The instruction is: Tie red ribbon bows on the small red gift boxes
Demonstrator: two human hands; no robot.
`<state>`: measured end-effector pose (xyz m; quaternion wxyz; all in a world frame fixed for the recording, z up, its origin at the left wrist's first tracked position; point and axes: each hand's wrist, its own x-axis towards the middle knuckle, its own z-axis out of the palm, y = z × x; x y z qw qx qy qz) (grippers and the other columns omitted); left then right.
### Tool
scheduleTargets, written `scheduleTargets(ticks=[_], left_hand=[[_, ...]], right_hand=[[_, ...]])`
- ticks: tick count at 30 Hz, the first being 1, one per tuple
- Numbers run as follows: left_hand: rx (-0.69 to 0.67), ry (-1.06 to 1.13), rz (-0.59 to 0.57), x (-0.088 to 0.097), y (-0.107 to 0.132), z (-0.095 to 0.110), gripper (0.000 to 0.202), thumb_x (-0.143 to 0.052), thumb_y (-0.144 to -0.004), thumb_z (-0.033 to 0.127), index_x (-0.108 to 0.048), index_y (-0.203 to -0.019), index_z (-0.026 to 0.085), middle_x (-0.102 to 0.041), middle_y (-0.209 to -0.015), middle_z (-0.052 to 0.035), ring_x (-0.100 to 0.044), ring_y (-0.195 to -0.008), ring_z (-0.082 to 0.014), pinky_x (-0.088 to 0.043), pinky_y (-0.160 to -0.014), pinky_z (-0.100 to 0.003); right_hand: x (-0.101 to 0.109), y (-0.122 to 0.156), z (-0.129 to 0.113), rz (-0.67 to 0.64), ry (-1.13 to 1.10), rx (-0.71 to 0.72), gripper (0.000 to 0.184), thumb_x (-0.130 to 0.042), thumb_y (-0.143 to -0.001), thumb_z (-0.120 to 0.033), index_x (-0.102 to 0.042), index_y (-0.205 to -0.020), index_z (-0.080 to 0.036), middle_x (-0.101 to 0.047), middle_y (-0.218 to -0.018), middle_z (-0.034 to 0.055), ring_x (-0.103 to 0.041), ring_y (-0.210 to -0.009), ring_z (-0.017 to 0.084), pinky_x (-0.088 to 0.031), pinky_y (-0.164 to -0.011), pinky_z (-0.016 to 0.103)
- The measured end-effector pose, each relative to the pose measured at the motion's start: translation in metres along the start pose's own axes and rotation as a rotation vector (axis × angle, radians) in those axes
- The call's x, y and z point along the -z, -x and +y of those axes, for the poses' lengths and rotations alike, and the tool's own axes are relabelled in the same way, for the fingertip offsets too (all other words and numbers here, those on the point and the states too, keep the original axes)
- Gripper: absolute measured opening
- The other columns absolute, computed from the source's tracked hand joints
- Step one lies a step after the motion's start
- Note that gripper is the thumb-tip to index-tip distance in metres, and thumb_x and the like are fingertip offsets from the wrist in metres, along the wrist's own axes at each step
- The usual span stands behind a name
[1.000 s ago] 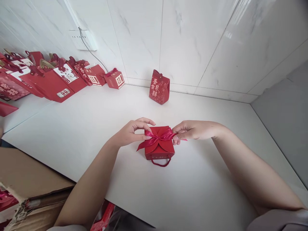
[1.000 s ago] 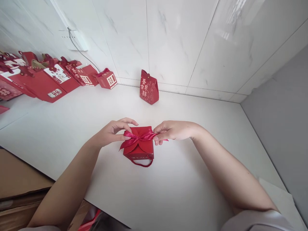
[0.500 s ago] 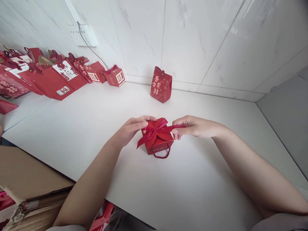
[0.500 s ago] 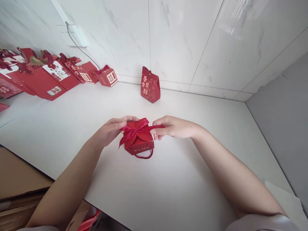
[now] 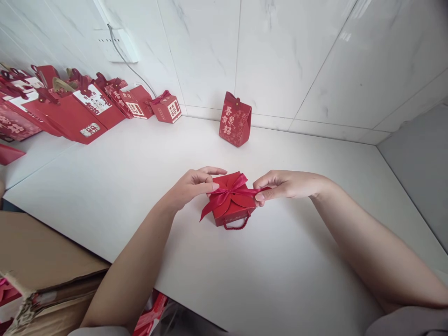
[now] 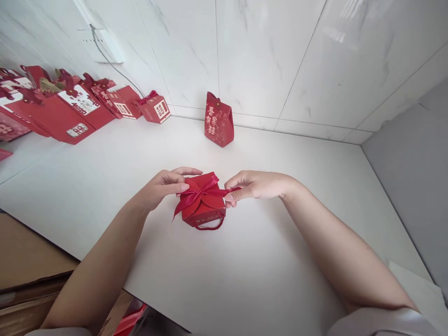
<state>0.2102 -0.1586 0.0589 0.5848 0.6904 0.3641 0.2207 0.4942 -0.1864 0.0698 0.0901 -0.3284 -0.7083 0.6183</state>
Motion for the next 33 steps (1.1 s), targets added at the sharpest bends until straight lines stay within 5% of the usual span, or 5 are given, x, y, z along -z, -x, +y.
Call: scheduleTargets(ticks=[4,9,17,24,33], left_hand=[[-0.091,0.184,-0.056,0.001,-0.004,-0.008,0.023,-0.064,-0.084,0.033,-0.074,-0.067,0.021,-0.058,-0.132,-0.0049,-0.046,-0.13,-0.0332,-0.037,-0.107,-0.048],[-0.167,0.331,-0.126,-0.002,-0.005,-0.012,0.018,-0.063,-0.085,0.032,-0.079,-0.09,0.027,-0.051,-0.14,-0.0038,-0.041,-0.134,-0.0347,-0.042,-0.105,-0.045],[-0.249,0.206,0.13,-0.016,-0.005,-0.01,0.024,-0.06,-0.087,0.024,-0.075,-0.104,0.03,-0.049,-0.142,-0.0034,-0.035,-0.139,-0.0289,-0.041,-0.108,-0.041],[-0.141,0.043,0.277,-0.02,-0.002,-0.005,0.016,-0.069,-0.081,0.038,-0.077,-0.088,0.025,-0.054,-0.132,-0.0059,-0.053,-0.122,-0.0297,-0.045,-0.102,-0.042],[-0.061,0.293,0.154,-0.009,-0.004,-0.003,0.027,-0.055,-0.089,0.037,-0.077,-0.095,0.023,-0.059,-0.134,-0.0047,-0.046,-0.13,-0.0311,-0.034,-0.111,-0.046]], right_hand=[[0.002,0.003,-0.003,0.062,-0.015,-0.023,0.033,-0.058,-0.09,-0.049,-0.066,-0.086,-0.018,-0.067,-0.094,0.0052,-0.06,-0.091,0.019,-0.043,-0.087,0.034],[0.001,-0.002,0.002,0.257,0.034,0.063,0.033,-0.06,-0.088,-0.051,-0.066,-0.081,-0.019,-0.065,-0.083,0.0022,-0.058,-0.084,0.018,-0.043,-0.082,0.033],[-0.018,-0.019,0.002,1.059,0.46,0.344,0.01,-0.055,-0.093,-0.029,-0.063,-0.096,-0.024,-0.061,-0.117,0.0057,-0.054,-0.116,0.023,-0.04,-0.1,0.039],[-0.037,-0.03,0.001,0.896,0.649,0.429,0.021,-0.05,-0.092,-0.014,-0.061,-0.107,-0.026,-0.052,-0.132,0.0077,-0.045,-0.128,0.024,-0.038,-0.106,0.046],[-0.047,-0.031,-0.002,0.78,0.761,0.485,0.012,-0.056,-0.087,-0.016,-0.061,-0.094,-0.025,-0.049,-0.137,0.0077,-0.048,-0.124,0.026,-0.023,-0.113,0.053]])
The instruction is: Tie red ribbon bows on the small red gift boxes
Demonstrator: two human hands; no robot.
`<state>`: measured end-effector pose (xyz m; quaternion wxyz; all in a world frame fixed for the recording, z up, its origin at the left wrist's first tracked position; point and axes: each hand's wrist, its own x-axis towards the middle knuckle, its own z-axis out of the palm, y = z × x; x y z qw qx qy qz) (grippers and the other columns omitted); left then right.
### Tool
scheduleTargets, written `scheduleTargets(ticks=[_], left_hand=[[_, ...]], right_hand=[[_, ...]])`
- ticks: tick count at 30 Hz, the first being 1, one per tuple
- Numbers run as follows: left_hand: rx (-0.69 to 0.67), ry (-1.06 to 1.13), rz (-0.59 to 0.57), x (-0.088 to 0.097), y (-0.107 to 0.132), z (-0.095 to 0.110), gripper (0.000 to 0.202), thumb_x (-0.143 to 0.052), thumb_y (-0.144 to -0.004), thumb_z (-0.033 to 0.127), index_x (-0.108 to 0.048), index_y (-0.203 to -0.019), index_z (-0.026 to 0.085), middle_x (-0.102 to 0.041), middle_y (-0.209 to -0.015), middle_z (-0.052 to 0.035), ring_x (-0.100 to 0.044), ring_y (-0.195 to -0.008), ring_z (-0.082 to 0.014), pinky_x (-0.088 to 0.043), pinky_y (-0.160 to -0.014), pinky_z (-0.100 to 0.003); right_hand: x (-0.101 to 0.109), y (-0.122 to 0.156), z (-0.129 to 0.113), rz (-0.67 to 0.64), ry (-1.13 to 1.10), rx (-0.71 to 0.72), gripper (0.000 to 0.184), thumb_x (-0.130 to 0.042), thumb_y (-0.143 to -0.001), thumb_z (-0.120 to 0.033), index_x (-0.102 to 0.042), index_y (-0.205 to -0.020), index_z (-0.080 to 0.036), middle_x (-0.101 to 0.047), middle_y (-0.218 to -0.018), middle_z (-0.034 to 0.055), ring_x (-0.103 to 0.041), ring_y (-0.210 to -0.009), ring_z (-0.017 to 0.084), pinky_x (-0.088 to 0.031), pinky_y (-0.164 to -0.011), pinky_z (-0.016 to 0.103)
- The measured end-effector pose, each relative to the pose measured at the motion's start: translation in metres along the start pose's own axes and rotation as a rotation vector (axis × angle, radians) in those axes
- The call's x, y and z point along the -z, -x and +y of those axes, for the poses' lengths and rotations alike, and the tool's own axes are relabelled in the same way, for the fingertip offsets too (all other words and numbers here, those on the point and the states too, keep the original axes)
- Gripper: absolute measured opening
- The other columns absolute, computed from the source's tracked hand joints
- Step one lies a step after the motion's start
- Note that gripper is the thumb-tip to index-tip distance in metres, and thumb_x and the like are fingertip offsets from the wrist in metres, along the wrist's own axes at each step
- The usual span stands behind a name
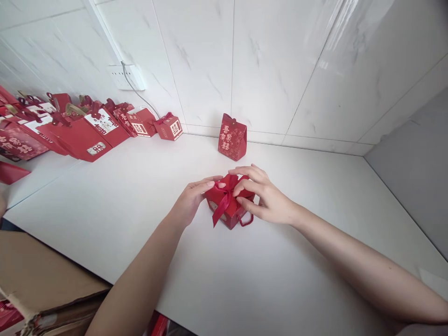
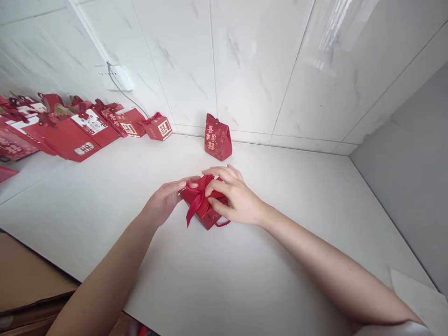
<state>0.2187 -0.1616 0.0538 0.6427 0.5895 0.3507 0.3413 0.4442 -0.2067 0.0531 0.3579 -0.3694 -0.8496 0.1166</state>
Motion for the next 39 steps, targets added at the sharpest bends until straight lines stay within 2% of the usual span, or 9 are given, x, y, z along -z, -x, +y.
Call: scheduleTargets(ticks=[5,11,15,19,23,26,29,34,39], left_hand=[[-0.111,-0.056,0.022,-0.009,0.0,-0.008,0.028,-0.057,-0.088,0.031,-0.073,-0.11,0.027,-0.052,-0.142,-0.0029,-0.042,-0.134,-0.0301,-0.037,-0.11,-0.045],[-0.385,-0.4,0.121,-0.016,0.006,-0.007,0.03,-0.061,-0.087,0.027,-0.069,-0.115,0.033,-0.042,-0.148,-0.0006,-0.032,-0.141,-0.0254,-0.027,-0.117,-0.042],[-0.309,-0.201,0.061,-0.014,0.006,-0.003,0.016,-0.066,-0.084,0.031,-0.075,-0.097,0.028,-0.047,-0.144,-0.0036,-0.042,-0.135,-0.0282,-0.035,-0.113,-0.043],[-0.218,-0.154,0.05,-0.014,0.004,-0.004,0.011,-0.066,-0.082,0.029,-0.075,-0.083,0.022,-0.048,-0.143,-0.0059,-0.043,-0.134,-0.03,-0.042,-0.107,-0.044],[-0.191,-0.136,0.072,-0.013,0.003,-0.005,0.017,-0.063,-0.079,0.02,-0.066,-0.062,0.018,-0.052,-0.139,-0.0058,-0.046,-0.131,-0.0305,-0.047,-0.099,-0.043],[-0.153,-0.181,0.14,-0.006,0.004,-0.001,0.022,-0.058,-0.075,0.014,-0.057,-0.054,0.017,-0.056,-0.136,-0.0037,-0.048,-0.128,-0.0311,-0.045,-0.1,-0.045],[-0.036,-0.257,0.175,0.007,0.006,0.007,0.015,-0.054,-0.074,0.016,-0.06,-0.06,0.018,-0.055,-0.137,-0.0014,-0.052,-0.121,-0.0333,-0.042,-0.1,-0.05],[-0.019,-0.383,0.13,0.03,0.01,0.018,0.027,-0.048,-0.083,0.029,-0.065,-0.063,0.021,-0.057,-0.135,-0.0032,-0.036,-0.135,-0.0355,-0.02,-0.115,-0.052],[-0.032,-0.448,0.055,0.03,0.016,0.025,0.038,-0.051,-0.088,0.05,-0.069,-0.071,0.022,-0.054,-0.138,-0.0041,-0.039,-0.134,-0.0344,-0.025,-0.114,-0.049]], right_hand=[[-0.01,0.0,-0.011,0.018,0.045,-0.037,0.03,-0.066,-0.084,-0.04,-0.058,-0.11,-0.027,-0.044,-0.144,0.0098,-0.036,-0.135,0.031,-0.013,-0.115,0.06],[-0.002,0.0,-0.012,0.032,-0.082,-0.021,0.011,-0.064,-0.088,-0.036,-0.07,-0.085,-0.027,-0.039,-0.148,0.004,-0.032,-0.138,0.031,-0.018,-0.115,0.057],[0.006,-0.003,-0.004,0.158,-0.228,-0.142,0.01,-0.056,-0.093,-0.031,-0.064,-0.096,-0.026,-0.047,-0.141,0.0074,-0.036,-0.137,0.025,-0.032,-0.111,0.047],[0.002,-0.004,0.007,0.038,-0.246,-0.17,0.022,-0.057,-0.093,-0.034,-0.056,-0.114,-0.028,-0.052,-0.138,0.0068,-0.039,-0.136,0.026,-0.025,-0.113,0.051],[0.005,-0.003,0.011,0.006,-0.287,-0.272,0.031,-0.058,-0.092,-0.041,-0.05,-0.118,-0.027,-0.065,-0.1,0.0033,-0.063,-0.093,0.021,-0.041,-0.096,0.043],[0.015,-0.002,0.012,0.128,-0.298,-0.392,0.026,-0.053,-0.094,-0.045,-0.053,-0.11,-0.025,-0.057,-0.074,-0.0012,-0.057,-0.071,0.018,-0.046,-0.077,0.034],[0.02,-0.001,0.016,0.136,-0.32,-0.439,0.026,-0.053,-0.093,-0.048,-0.057,-0.103,-0.024,-0.061,-0.083,0.0011,-0.058,-0.082,0.019,-0.044,-0.084,0.035],[0.009,-0.001,0.02,-0.074,-0.575,-0.585,0.037,-0.053,-0.092,-0.055,-0.058,-0.114,-0.026,-0.061,-0.123,0.0056,-0.055,-0.112,0.023,-0.04,-0.099,0.04],[-0.011,-0.001,0.021,-0.173,-0.876,-0.716,0.039,-0.053,-0.091,-0.058,-0.06,-0.101,-0.021,-0.063,-0.092,0.0022,-0.061,-0.081,0.016,-0.045,-0.087,0.035]])
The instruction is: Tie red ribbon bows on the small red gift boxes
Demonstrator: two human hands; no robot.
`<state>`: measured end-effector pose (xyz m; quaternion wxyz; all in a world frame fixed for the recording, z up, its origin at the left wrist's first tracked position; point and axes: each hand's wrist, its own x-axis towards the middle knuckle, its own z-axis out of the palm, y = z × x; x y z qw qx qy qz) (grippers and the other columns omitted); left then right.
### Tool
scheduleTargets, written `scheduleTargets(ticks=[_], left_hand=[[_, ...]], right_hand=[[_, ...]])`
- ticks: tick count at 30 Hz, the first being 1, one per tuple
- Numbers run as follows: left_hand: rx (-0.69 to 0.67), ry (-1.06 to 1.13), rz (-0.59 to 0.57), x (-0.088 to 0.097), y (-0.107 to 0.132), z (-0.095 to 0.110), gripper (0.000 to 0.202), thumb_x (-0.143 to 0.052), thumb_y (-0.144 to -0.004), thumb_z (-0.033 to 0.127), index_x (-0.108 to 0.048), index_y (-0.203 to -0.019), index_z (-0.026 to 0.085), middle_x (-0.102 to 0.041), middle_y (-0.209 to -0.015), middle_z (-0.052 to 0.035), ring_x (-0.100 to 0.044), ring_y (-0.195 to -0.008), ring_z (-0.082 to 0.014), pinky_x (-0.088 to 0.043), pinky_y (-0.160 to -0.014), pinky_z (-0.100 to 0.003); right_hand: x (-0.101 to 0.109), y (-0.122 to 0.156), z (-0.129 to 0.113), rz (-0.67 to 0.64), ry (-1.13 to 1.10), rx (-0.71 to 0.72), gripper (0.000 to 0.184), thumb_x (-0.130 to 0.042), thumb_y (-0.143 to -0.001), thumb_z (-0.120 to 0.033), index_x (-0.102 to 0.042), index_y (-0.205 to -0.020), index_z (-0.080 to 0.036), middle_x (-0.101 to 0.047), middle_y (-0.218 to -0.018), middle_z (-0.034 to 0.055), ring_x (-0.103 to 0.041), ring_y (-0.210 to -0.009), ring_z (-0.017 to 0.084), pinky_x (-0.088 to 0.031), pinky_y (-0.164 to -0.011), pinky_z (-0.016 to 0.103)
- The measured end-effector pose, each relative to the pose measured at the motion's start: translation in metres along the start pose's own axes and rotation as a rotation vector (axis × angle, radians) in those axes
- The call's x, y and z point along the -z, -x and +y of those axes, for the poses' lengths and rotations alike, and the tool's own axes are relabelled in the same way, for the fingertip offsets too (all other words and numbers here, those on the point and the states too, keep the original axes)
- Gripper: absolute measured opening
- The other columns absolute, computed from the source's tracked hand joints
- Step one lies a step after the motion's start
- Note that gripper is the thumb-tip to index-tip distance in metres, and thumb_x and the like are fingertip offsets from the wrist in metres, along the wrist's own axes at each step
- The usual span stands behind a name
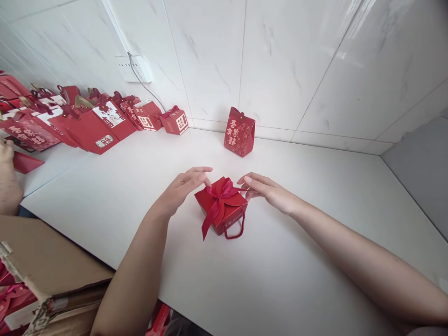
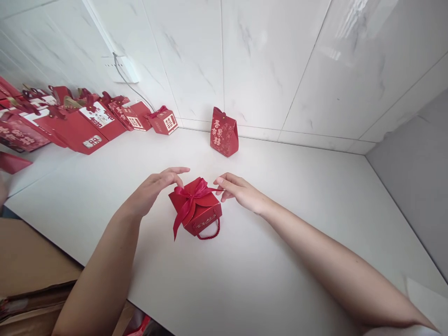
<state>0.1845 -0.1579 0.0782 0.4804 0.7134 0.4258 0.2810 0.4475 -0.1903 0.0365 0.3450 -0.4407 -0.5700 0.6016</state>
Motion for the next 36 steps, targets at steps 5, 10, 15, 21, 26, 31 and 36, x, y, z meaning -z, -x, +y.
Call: scheduleTargets(ticks=[5,10,15,21,26,31,36], left_hand=[[0.006,-0.039,-0.09,-0.006,0.002,0.002,0.024,-0.068,-0.08,0.045,-0.073,-0.075,0.022,-0.055,-0.134,-0.0069,-0.048,-0.126,-0.0342,-0.039,-0.105,-0.047],[0.007,0.178,-0.14,-0.014,-0.001,-0.001,0.026,-0.065,-0.083,0.043,-0.075,-0.076,0.02,-0.06,-0.126,-0.0091,-0.053,-0.121,-0.0335,-0.041,-0.103,-0.048],[0.016,0.296,-0.305,-0.031,-0.004,-0.001,0.026,-0.061,-0.086,0.043,-0.076,-0.081,0.022,-0.058,-0.132,-0.0068,-0.053,-0.123,-0.0326,-0.036,-0.109,-0.048],[0.011,0.269,-0.289,-0.039,-0.006,-0.003,0.04,-0.055,-0.089,0.046,-0.066,-0.062,0.018,-0.058,-0.132,-0.0051,-0.051,-0.124,-0.0315,-0.035,-0.108,-0.045],[0.036,0.182,-0.25,-0.039,-0.006,-0.003,0.035,-0.059,-0.086,0.041,-0.061,-0.06,0.017,-0.06,-0.126,-0.005,-0.051,-0.123,-0.0312,-0.039,-0.103,-0.044],[0.047,0.11,-0.253,-0.041,-0.005,0.0,0.031,-0.062,-0.083,0.038,-0.055,-0.062,0.017,-0.057,-0.125,-0.0038,-0.058,-0.111,-0.0279,-0.044,-0.096,-0.042],[0.047,0.035,-0.278,-0.039,-0.003,0.001,0.013,-0.059,-0.08,0.025,-0.057,-0.069,0.018,-0.054,-0.128,-0.0032,-0.057,-0.111,-0.0265,-0.045,-0.095,-0.042]], right_hand=[[0.01,-0.003,-0.002,-0.1,-0.009,0.036,0.033,-0.069,-0.082,-0.049,-0.058,-0.079,-0.018,-0.052,-0.068,-0.004,-0.048,-0.063,0.011,-0.04,-0.066,0.027],[0.034,0.014,-0.029,-0.325,0.126,-0.017,0.029,-0.07,-0.083,-0.043,-0.058,-0.074,-0.018,-0.054,-0.065,-0.0035,-0.047,-0.058,0.01,-0.038,-0.058,0.026],[0.042,0.035,-0.052,-0.517,0.364,-0.071,0.024,-0.066,-0.086,-0.042,-0.061,-0.078,-0.019,-0.061,-0.071,0.0002,-0.056,-0.066,0.014,-0.045,-0.065,0.029],[0.012,0.026,-0.039,-0.026,0.515,0.388,0.015,-0.055,-0.094,-0.037,-0.064,-0.097,-0.025,-0.058,-0.124,0.0059,-0.052,-0.119,0.024,-0.039,-0.102,0.041],[-0.005,0.015,-0.02,-0.173,0.48,0.408,0.007,-0.058,-0.091,-0.03,-0.062,-0.093,-0.024,-0.049,-0.136,0.008,-0.044,-0.13,0.026,-0.045,-0.098,0.042],[0.0,0.012,-0.016,-0.248,0.452,0.358,0.007,-0.061,-0.088,-0.024,-0.059,-0.095,-0.023,-0.047,-0.136,0.0076,-0.046,-0.127,0.023,-0.046,-0.096,0.039],[0.001,0.01,-0.017,-0.293,0.413,0.308,0.008,-0.062,-0.088,-0.024,-0.056,-0.093,-0.023,-0.045,-0.137,0.0063,-0.051,-0.119,0.021,-0.048,-0.09,0.036]])
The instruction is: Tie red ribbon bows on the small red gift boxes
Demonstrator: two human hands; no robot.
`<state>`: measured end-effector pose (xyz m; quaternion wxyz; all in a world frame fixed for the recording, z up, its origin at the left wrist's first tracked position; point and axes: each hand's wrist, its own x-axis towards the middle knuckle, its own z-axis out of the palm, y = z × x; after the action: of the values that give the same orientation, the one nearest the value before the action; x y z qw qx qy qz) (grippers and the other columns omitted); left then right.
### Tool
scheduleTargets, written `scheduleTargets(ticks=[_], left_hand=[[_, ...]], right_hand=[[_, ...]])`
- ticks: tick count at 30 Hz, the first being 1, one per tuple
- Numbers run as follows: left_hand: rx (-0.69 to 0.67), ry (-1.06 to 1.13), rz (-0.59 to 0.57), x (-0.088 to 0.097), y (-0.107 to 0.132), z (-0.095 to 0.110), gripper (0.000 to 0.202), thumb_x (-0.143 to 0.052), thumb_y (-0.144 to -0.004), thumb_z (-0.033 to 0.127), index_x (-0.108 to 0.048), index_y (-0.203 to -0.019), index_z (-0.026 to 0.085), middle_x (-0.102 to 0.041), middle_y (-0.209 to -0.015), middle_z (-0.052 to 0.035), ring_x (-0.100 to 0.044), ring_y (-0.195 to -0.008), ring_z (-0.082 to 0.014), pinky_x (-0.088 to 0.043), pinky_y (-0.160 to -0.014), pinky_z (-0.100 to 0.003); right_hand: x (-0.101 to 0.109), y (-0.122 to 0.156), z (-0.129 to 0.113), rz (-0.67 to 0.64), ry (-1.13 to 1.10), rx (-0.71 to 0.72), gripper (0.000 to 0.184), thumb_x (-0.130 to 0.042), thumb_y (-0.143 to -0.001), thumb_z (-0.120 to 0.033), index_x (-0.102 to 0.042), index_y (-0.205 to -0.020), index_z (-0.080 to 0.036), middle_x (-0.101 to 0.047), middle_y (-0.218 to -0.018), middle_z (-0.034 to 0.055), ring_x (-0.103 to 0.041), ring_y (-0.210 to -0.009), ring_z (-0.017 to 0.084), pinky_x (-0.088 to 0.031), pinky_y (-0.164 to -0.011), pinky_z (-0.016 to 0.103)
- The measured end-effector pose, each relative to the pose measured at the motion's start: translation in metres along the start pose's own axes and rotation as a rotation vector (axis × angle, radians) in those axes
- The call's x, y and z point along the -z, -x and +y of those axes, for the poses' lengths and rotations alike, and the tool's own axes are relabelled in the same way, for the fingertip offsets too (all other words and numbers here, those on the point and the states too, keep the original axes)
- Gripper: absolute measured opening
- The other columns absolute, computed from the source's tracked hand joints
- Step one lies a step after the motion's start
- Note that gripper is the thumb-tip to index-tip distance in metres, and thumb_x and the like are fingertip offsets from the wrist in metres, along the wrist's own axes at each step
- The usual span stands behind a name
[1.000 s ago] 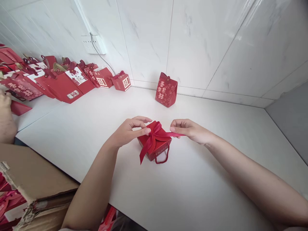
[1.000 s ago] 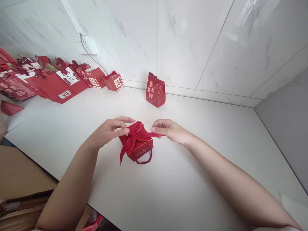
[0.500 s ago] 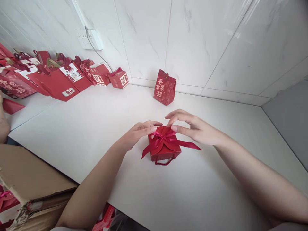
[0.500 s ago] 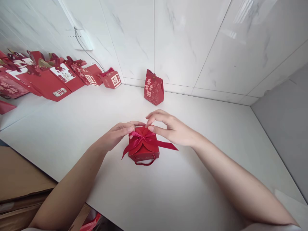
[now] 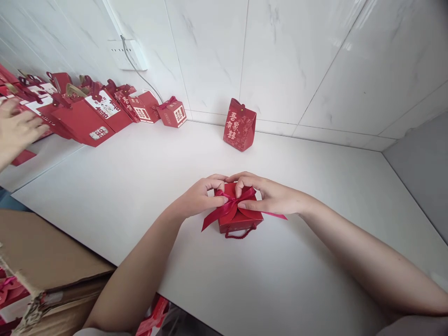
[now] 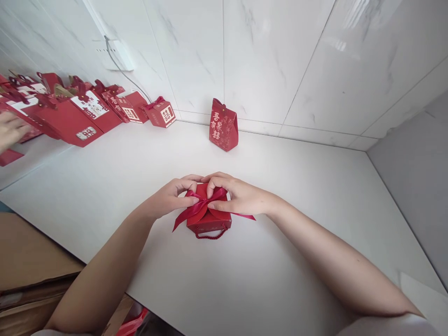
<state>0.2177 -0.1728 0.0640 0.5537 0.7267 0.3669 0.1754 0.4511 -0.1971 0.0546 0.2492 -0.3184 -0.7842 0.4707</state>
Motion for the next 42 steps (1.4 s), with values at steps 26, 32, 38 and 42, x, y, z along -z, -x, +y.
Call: scheduleTargets(ticks=[26,32,38,42], left_hand=[[-0.004,0.099,0.175,-0.001,-0.006,-0.011,0.017,-0.072,-0.078,0.038,-0.072,-0.081,0.022,-0.048,-0.142,-0.0049,-0.048,-0.128,-0.0305,-0.041,-0.105,-0.045],[0.003,0.194,0.128,0.002,-0.004,-0.011,0.008,-0.069,-0.078,0.029,-0.071,-0.078,0.021,-0.047,-0.143,-0.0037,-0.051,-0.126,-0.0296,-0.043,-0.102,-0.043],[-0.003,0.268,0.06,0.005,-0.008,-0.013,0.014,-0.055,-0.078,0.022,-0.064,-0.069,0.018,-0.054,-0.139,-0.0028,-0.046,-0.13,-0.0301,-0.029,-0.111,-0.047],[-0.02,0.276,0.022,0.004,-0.008,-0.013,0.02,-0.053,-0.082,0.029,-0.062,-0.069,0.017,-0.055,-0.139,-0.0044,-0.047,-0.128,-0.0313,-0.029,-0.11,-0.046]], right_hand=[[0.003,-0.001,0.009,0.017,-0.103,-0.004,0.011,-0.063,-0.088,-0.028,-0.057,-0.096,-0.022,-0.056,-0.126,0.0047,-0.056,-0.105,0.019,-0.048,-0.088,0.034],[0.004,-0.002,0.008,0.036,-0.083,0.011,0.017,-0.067,-0.086,-0.035,-0.058,-0.094,-0.022,-0.057,-0.128,0.0053,-0.057,-0.107,0.021,-0.047,-0.09,0.036],[0.006,0.0,0.004,0.068,-0.013,0.015,0.019,-0.068,-0.084,-0.036,-0.06,-0.095,-0.023,-0.057,-0.123,0.0055,-0.056,-0.11,0.022,-0.047,-0.091,0.035],[0.01,0.002,-0.001,0.057,0.039,-0.02,0.025,-0.067,-0.084,-0.041,-0.059,-0.1,-0.024,-0.059,-0.12,0.0048,-0.057,-0.108,0.022,-0.047,-0.092,0.037]])
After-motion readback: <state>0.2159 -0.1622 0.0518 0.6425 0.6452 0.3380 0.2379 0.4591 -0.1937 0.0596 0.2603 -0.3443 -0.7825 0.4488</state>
